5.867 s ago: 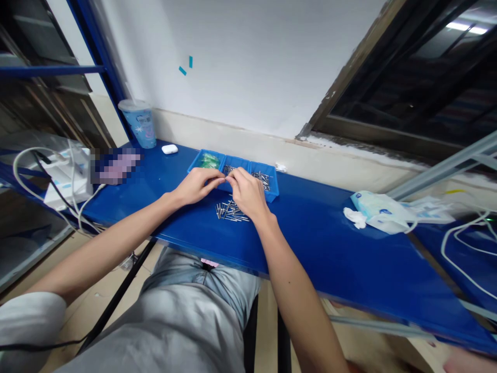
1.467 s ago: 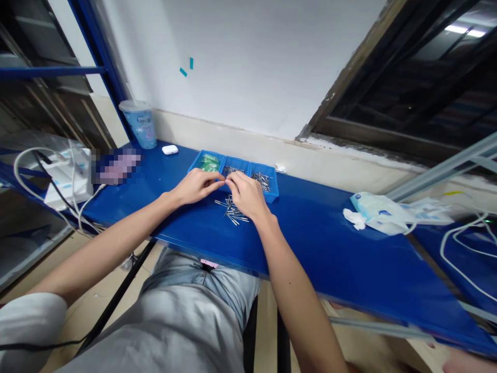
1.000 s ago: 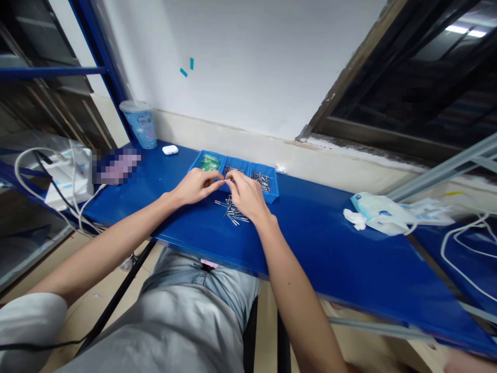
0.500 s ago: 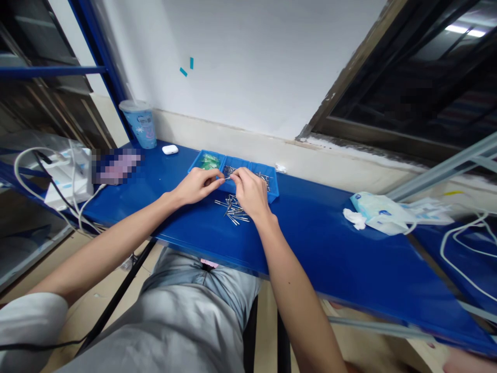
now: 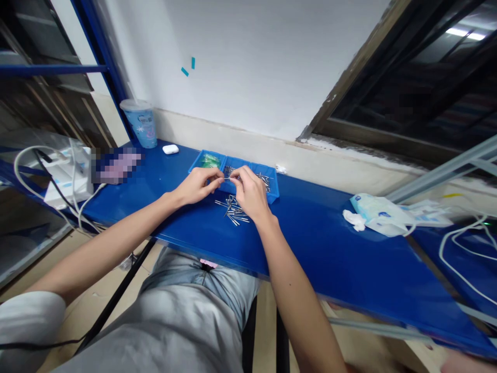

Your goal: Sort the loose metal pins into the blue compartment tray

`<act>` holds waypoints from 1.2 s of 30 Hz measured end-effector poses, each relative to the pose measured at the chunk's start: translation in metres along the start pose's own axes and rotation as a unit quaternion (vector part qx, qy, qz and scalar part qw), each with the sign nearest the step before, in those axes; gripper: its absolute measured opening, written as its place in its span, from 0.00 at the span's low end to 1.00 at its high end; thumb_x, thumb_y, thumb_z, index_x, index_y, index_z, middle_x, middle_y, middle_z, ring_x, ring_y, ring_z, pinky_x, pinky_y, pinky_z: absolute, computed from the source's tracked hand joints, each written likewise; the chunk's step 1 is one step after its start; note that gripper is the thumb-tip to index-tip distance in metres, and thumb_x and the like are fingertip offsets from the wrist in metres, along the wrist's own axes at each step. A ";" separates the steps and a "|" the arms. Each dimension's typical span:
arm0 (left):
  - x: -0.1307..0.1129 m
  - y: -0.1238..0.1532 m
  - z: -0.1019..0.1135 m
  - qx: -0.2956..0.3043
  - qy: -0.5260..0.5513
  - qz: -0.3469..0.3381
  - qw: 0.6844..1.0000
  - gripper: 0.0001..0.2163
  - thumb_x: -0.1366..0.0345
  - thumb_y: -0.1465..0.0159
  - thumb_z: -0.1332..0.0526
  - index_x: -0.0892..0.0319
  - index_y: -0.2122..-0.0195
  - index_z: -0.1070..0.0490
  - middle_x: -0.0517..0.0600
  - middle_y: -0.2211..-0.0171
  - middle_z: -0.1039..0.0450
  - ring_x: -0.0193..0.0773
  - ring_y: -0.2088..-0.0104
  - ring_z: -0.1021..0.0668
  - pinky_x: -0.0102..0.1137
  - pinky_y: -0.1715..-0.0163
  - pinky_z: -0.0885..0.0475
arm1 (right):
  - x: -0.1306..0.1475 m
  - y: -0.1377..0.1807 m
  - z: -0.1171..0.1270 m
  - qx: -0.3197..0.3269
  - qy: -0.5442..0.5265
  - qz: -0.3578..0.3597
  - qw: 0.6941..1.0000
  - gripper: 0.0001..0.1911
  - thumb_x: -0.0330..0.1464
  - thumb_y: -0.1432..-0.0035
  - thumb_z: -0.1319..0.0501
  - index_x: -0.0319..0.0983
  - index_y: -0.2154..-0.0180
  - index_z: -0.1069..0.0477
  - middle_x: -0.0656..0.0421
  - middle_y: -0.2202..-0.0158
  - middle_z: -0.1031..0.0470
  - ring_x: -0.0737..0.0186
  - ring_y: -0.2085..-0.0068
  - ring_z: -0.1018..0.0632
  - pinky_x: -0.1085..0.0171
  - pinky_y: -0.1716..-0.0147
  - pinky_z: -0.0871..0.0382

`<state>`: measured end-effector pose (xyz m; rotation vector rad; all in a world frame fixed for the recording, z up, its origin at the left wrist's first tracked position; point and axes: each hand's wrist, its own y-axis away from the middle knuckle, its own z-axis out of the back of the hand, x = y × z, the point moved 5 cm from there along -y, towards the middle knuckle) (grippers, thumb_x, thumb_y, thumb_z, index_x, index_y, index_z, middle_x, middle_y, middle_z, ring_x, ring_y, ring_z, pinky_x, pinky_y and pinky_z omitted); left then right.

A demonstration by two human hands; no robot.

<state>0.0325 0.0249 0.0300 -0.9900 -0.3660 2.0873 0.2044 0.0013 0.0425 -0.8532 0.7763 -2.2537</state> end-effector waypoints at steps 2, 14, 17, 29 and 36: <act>-0.001 0.000 -0.001 0.010 -0.010 -0.008 1.000 0.12 0.60 0.25 0.44 0.60 0.57 0.24 0.51 0.66 0.20 0.38 0.66 0.21 0.32 0.62 0.31 | 0.001 0.001 -0.002 0.012 -0.003 0.007 1.000 0.07 0.32 0.28 0.44 0.43 0.60 0.29 0.54 0.60 0.22 0.56 0.60 0.22 0.57 0.58 0.30; -0.002 -0.001 0.000 -0.002 -0.016 -0.011 1.000 0.13 0.59 0.25 0.44 0.59 0.57 0.22 0.51 0.66 0.19 0.37 0.69 0.22 0.32 0.63 0.31 | -0.009 0.000 0.014 -0.084 0.039 -0.069 0.993 0.16 0.40 0.26 0.46 0.44 0.69 0.33 0.56 0.69 0.25 0.56 0.65 0.25 0.57 0.61 0.33; 0.000 -0.001 -0.003 0.044 -0.029 -0.009 0.999 0.13 0.60 0.27 0.42 0.59 0.57 0.20 0.49 0.72 0.21 0.37 0.73 0.24 0.32 0.66 0.33 | -0.014 0.005 0.036 -0.207 0.050 -0.093 0.973 0.15 0.41 0.26 0.48 0.43 0.64 0.31 0.54 0.65 0.27 0.52 0.61 0.24 0.53 0.56 0.32; -0.016 0.006 -0.024 0.201 -0.036 -0.049 0.978 0.12 0.57 0.29 0.36 0.56 0.50 0.17 0.45 0.77 0.25 0.35 0.75 0.24 0.29 0.70 0.36 | -0.028 0.006 0.049 -0.261 0.212 -0.171 0.926 0.08 0.31 0.34 0.45 0.43 0.56 0.28 0.49 0.52 0.28 0.43 0.46 0.29 0.42 0.44 0.42; -0.032 0.015 -0.046 0.254 -0.035 -0.102 0.961 0.09 0.60 0.28 0.35 0.53 0.53 0.16 0.46 0.72 0.19 0.35 0.72 0.20 0.28 0.71 0.37 | -0.014 0.001 0.028 -0.176 0.188 -0.112 0.960 0.08 0.28 0.35 0.47 0.42 0.61 0.29 0.53 0.58 0.26 0.48 0.51 0.27 0.47 0.46 0.39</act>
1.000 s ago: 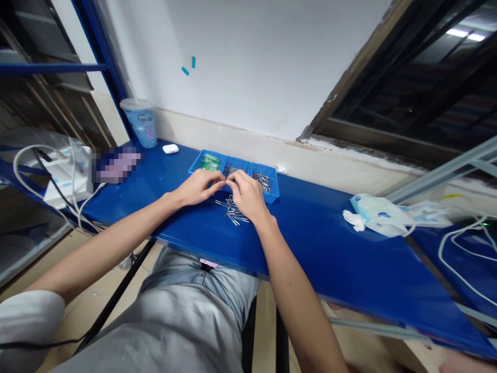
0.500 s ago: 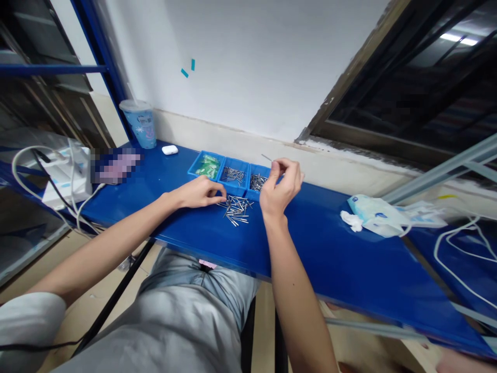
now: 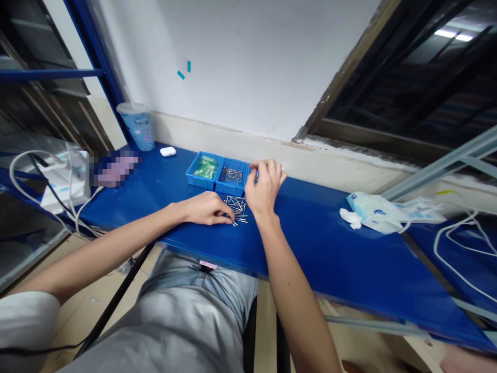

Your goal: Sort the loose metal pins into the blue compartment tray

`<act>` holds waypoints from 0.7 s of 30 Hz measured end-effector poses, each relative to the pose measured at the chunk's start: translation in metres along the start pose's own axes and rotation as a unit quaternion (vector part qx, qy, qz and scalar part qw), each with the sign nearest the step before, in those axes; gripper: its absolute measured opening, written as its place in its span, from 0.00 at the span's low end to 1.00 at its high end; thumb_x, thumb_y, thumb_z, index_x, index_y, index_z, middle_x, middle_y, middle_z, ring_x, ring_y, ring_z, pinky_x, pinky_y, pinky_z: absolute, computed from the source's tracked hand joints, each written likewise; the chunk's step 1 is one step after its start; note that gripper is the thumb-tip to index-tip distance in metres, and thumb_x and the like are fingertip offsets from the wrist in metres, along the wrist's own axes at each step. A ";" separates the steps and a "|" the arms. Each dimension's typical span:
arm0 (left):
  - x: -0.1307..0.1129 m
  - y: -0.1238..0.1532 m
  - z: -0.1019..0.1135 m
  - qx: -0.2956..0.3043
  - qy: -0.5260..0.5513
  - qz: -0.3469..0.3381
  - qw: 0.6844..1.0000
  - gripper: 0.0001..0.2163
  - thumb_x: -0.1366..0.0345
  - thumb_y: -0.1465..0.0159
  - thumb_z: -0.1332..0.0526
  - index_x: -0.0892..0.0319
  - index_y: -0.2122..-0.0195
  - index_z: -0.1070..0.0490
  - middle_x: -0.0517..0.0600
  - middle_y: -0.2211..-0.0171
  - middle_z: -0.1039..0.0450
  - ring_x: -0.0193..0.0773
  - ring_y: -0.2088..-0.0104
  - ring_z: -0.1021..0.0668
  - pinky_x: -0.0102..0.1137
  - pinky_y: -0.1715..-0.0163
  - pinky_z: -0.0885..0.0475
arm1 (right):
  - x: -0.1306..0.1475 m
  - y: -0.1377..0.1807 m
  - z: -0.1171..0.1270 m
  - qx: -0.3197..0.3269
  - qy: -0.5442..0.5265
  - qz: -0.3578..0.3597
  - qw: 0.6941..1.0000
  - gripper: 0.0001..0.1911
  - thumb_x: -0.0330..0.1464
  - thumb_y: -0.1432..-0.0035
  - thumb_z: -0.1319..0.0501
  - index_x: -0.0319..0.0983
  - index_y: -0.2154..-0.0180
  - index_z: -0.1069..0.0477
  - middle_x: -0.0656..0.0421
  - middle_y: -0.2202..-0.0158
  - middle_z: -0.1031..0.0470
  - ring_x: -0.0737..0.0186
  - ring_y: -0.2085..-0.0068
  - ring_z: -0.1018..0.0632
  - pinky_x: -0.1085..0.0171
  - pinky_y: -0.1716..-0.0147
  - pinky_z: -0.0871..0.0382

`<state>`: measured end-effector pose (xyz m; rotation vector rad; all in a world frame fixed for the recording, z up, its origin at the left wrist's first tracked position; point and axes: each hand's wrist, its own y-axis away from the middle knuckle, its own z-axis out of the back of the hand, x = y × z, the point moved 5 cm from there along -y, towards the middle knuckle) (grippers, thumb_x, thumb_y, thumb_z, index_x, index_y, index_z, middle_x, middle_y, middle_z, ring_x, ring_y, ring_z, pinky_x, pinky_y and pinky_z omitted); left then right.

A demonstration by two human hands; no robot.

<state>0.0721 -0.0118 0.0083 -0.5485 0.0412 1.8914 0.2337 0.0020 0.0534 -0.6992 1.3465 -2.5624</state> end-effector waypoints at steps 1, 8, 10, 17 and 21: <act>0.000 0.000 -0.002 0.006 -0.002 -0.002 1.000 0.08 0.61 0.28 0.35 0.53 0.53 0.16 0.46 0.72 0.19 0.35 0.72 0.20 0.28 0.71 0.37 | 0.001 0.000 -0.001 0.002 -0.003 0.002 1.000 0.08 0.28 0.35 0.46 0.42 0.62 0.29 0.53 0.58 0.26 0.48 0.51 0.27 0.47 0.46 0.39; 0.008 0.000 -0.007 0.013 -0.052 0.013 0.998 0.11 0.59 0.27 0.37 0.51 0.50 0.16 0.48 0.69 0.17 0.38 0.70 0.18 0.29 0.73 0.37 | -0.002 0.000 -0.005 0.032 -0.004 -0.001 0.999 0.07 0.28 0.36 0.46 0.43 0.63 0.30 0.53 0.58 0.24 0.47 0.50 0.28 0.46 0.47 0.39; 0.009 0.000 -0.006 0.007 -0.075 0.014 0.997 0.11 0.60 0.26 0.38 0.51 0.50 0.16 0.49 0.67 0.15 0.39 0.68 0.17 0.29 0.73 0.37 | -0.001 0.001 -0.007 0.042 -0.006 0.004 0.999 0.07 0.28 0.36 0.46 0.43 0.63 0.30 0.53 0.58 0.24 0.47 0.50 0.27 0.46 0.47 0.39; 0.009 0.000 -0.004 0.000 -0.120 0.022 0.993 0.10 0.64 0.27 0.39 0.52 0.54 0.16 0.50 0.65 0.15 0.40 0.66 0.16 0.30 0.73 0.37 | 0.001 0.003 -0.011 0.062 -0.015 0.017 0.998 0.07 0.29 0.36 0.46 0.43 0.63 0.30 0.54 0.59 0.22 0.49 0.52 0.27 0.48 0.47 0.39; 0.008 0.000 0.000 -0.007 -0.114 0.028 0.993 0.08 0.65 0.29 0.37 0.53 0.55 0.17 0.48 0.70 0.17 0.39 0.69 0.18 0.30 0.73 0.39 | 0.000 0.003 -0.013 0.065 -0.015 0.020 0.998 0.07 0.29 0.36 0.45 0.43 0.63 0.30 0.54 0.59 0.22 0.49 0.53 0.27 0.48 0.47 0.39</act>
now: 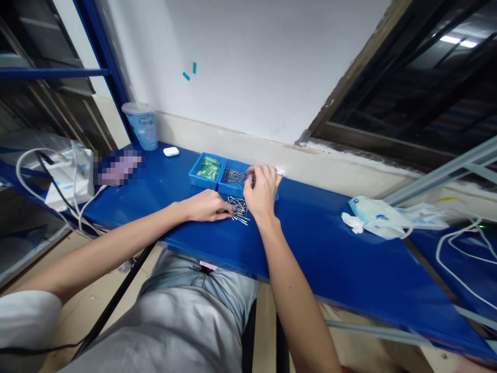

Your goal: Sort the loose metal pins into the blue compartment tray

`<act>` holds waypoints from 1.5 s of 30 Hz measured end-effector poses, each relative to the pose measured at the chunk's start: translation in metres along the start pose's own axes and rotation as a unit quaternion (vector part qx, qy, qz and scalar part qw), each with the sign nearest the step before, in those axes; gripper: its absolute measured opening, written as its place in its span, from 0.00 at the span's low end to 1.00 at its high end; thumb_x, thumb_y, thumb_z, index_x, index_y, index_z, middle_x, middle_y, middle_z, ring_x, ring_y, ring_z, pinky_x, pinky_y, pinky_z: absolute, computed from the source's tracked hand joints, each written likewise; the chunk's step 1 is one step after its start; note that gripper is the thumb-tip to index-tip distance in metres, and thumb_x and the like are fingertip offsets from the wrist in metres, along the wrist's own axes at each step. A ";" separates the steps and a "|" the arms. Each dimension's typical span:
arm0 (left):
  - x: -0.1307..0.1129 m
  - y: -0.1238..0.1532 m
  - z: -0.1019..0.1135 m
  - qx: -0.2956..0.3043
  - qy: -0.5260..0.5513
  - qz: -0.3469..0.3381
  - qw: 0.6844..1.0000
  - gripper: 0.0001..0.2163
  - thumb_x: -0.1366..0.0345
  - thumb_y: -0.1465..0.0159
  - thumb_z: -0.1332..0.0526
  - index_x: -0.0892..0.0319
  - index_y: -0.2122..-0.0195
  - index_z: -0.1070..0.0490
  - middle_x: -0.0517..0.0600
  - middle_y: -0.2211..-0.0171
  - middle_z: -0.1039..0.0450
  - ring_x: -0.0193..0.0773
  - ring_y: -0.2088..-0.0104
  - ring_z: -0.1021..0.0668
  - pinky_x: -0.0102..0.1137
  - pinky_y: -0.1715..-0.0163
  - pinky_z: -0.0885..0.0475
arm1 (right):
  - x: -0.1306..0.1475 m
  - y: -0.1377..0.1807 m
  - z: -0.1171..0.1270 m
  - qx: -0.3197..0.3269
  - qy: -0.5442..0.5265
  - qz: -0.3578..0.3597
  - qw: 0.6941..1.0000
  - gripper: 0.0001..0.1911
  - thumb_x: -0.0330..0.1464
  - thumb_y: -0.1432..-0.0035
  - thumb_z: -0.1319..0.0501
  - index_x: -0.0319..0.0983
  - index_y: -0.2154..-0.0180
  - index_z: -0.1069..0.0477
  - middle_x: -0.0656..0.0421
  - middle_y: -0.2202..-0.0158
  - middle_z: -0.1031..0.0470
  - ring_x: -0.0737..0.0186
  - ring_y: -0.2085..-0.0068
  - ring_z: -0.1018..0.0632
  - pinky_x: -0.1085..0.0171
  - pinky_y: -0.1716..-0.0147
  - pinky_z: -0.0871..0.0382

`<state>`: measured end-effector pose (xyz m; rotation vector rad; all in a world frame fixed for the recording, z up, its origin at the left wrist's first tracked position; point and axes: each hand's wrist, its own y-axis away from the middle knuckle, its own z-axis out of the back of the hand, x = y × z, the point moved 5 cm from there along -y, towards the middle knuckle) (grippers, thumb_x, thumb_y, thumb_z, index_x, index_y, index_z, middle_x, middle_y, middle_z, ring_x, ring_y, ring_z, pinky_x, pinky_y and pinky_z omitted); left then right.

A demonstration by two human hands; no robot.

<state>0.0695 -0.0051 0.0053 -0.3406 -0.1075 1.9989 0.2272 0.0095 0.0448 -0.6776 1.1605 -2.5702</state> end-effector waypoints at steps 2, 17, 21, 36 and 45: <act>0.000 0.000 0.002 -0.003 0.005 0.005 1.000 0.07 0.66 0.29 0.37 0.53 0.55 0.18 0.47 0.72 0.19 0.38 0.71 0.19 0.30 0.74 0.40 | 0.000 0.000 0.000 0.003 0.005 -0.001 1.000 0.07 0.29 0.36 0.46 0.43 0.63 0.30 0.54 0.59 0.22 0.50 0.53 0.27 0.49 0.47 0.39; 0.003 0.001 -0.001 0.010 0.022 0.022 0.999 0.09 0.63 0.27 0.40 0.55 0.54 0.20 0.48 0.74 0.23 0.39 0.73 0.21 0.29 0.71 0.37 | 0.008 -0.001 0.003 0.026 -0.028 0.037 0.999 0.06 0.30 0.36 0.45 0.43 0.63 0.29 0.55 0.61 0.21 0.51 0.55 0.25 0.51 0.50 0.37; 0.007 0.003 0.010 -0.052 0.030 0.052 0.997 0.12 0.60 0.24 0.44 0.60 0.52 0.24 0.47 0.75 0.25 0.39 0.74 0.23 0.30 0.70 0.36 | 0.023 0.004 -0.003 0.136 -0.102 0.107 0.980 0.07 0.34 0.32 0.44 0.43 0.62 0.28 0.59 0.69 0.23 0.56 0.65 0.25 0.56 0.56 0.35; 0.029 0.012 0.028 -0.191 0.045 0.143 0.970 0.13 0.58 0.24 0.42 0.61 0.49 0.25 0.44 0.76 0.27 0.34 0.77 0.28 0.30 0.71 0.40 | 0.022 0.009 -0.017 0.208 -0.124 0.071 0.968 0.22 0.41 0.26 0.47 0.42 0.74 0.33 0.60 0.75 0.26 0.61 0.73 0.29 0.61 0.68 0.43; 0.039 0.017 0.033 -0.242 0.048 0.172 0.954 0.16 0.51 0.24 0.42 0.54 0.52 0.19 0.46 0.75 0.23 0.36 0.72 0.23 0.30 0.69 0.36 | 0.022 0.004 -0.010 0.156 -0.173 0.060 0.971 0.06 0.34 0.31 0.41 0.43 0.62 0.27 0.58 0.66 0.21 0.59 0.67 0.25 0.59 0.63 0.34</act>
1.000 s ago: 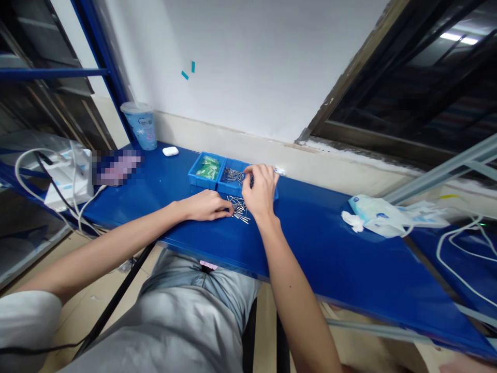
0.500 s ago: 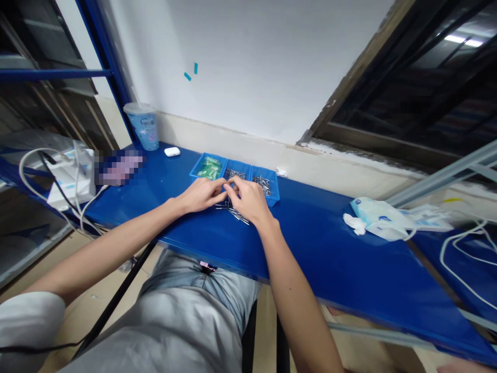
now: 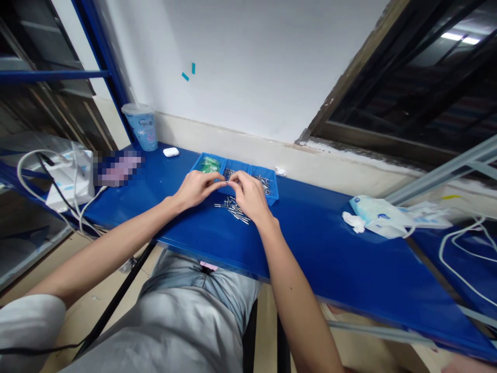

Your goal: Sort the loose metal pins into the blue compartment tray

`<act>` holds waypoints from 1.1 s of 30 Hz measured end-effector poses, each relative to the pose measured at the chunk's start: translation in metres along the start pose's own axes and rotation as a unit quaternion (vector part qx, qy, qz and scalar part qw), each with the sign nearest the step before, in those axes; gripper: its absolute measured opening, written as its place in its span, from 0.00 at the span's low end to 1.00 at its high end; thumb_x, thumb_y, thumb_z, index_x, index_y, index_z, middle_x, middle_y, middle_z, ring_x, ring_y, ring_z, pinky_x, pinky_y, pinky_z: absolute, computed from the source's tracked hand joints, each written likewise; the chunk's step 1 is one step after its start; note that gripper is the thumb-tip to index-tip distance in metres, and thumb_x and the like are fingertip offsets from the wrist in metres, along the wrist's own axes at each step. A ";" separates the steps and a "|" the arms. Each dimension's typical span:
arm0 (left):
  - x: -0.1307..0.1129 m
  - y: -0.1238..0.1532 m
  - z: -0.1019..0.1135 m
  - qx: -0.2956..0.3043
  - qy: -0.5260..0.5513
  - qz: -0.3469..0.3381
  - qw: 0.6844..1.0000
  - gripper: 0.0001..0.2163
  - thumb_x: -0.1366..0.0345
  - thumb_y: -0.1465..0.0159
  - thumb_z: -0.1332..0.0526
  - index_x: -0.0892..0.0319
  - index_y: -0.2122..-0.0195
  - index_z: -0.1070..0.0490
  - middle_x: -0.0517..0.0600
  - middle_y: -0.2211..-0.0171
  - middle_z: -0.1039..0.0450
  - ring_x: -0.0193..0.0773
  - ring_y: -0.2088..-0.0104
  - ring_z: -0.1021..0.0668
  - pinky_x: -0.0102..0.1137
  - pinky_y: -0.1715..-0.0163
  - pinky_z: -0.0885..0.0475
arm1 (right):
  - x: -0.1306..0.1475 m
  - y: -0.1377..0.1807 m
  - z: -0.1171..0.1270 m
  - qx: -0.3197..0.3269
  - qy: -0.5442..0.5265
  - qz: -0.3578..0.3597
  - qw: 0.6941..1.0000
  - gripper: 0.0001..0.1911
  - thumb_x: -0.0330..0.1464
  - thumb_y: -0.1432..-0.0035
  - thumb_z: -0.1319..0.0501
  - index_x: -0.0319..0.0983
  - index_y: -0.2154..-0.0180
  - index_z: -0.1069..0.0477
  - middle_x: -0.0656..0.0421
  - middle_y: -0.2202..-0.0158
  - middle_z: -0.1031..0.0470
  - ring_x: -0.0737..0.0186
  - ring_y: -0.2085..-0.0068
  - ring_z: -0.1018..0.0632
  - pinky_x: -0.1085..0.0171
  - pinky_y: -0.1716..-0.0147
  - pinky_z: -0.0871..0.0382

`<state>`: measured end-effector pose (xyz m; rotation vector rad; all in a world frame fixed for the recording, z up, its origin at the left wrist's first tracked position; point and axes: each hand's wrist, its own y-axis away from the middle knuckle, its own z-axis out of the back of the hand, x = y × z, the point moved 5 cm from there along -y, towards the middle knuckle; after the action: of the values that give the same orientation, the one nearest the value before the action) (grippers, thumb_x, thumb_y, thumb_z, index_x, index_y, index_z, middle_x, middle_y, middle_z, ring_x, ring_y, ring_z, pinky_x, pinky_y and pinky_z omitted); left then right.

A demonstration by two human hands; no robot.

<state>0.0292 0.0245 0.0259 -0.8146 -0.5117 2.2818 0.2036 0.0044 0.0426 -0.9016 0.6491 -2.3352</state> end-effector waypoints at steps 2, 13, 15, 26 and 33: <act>-0.002 0.000 0.001 0.003 0.018 -0.009 1.000 0.16 0.52 0.23 0.42 0.55 0.51 0.19 0.47 0.73 0.22 0.36 0.72 0.22 0.30 0.68 0.35 | -0.001 0.001 0.000 -0.004 0.002 0.003 1.000 0.04 0.34 0.31 0.41 0.43 0.60 0.28 0.57 0.64 0.21 0.58 0.67 0.25 0.59 0.63 0.33; -0.012 -0.001 0.003 0.027 0.031 -0.048 0.998 0.15 0.59 0.23 0.46 0.59 0.54 0.21 0.50 0.65 0.20 0.36 0.68 0.23 0.30 0.65 0.35 | 0.002 0.003 -0.003 0.012 0.019 0.042 0.999 0.08 0.35 0.28 0.44 0.42 0.59 0.27 0.55 0.60 0.22 0.57 0.61 0.23 0.58 0.58 0.31; -0.012 -0.001 0.003 0.022 0.034 -0.052 0.998 0.15 0.59 0.23 0.46 0.59 0.54 0.21 0.51 0.63 0.19 0.37 0.67 0.23 0.30 0.64 0.34 | 0.002 0.003 -0.003 0.015 0.018 0.040 0.999 0.09 0.35 0.27 0.44 0.43 0.60 0.27 0.55 0.60 0.22 0.57 0.61 0.23 0.58 0.57 0.31; -0.008 -0.002 0.004 0.005 0.057 -0.034 0.998 0.14 0.59 0.24 0.44 0.58 0.57 0.21 0.50 0.65 0.20 0.36 0.68 0.24 0.31 0.64 0.34 | -0.003 0.001 -0.002 0.004 0.035 0.028 0.999 0.12 0.35 0.26 0.46 0.42 0.62 0.26 0.55 0.61 0.22 0.55 0.59 0.22 0.57 0.57 0.30; -0.005 -0.004 0.007 -0.007 0.066 -0.016 0.998 0.14 0.58 0.24 0.44 0.59 0.59 0.21 0.48 0.68 0.22 0.35 0.70 0.26 0.31 0.65 0.34 | -0.001 0.001 0.008 -0.053 0.016 0.053 0.997 0.10 0.33 0.29 0.41 0.42 0.62 0.23 0.55 0.59 0.22 0.56 0.58 0.21 0.56 0.56 0.26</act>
<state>0.0294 0.0227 0.0349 -0.9497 -0.4783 2.1806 0.2103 0.0024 0.0473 -0.8562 0.8218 -2.2419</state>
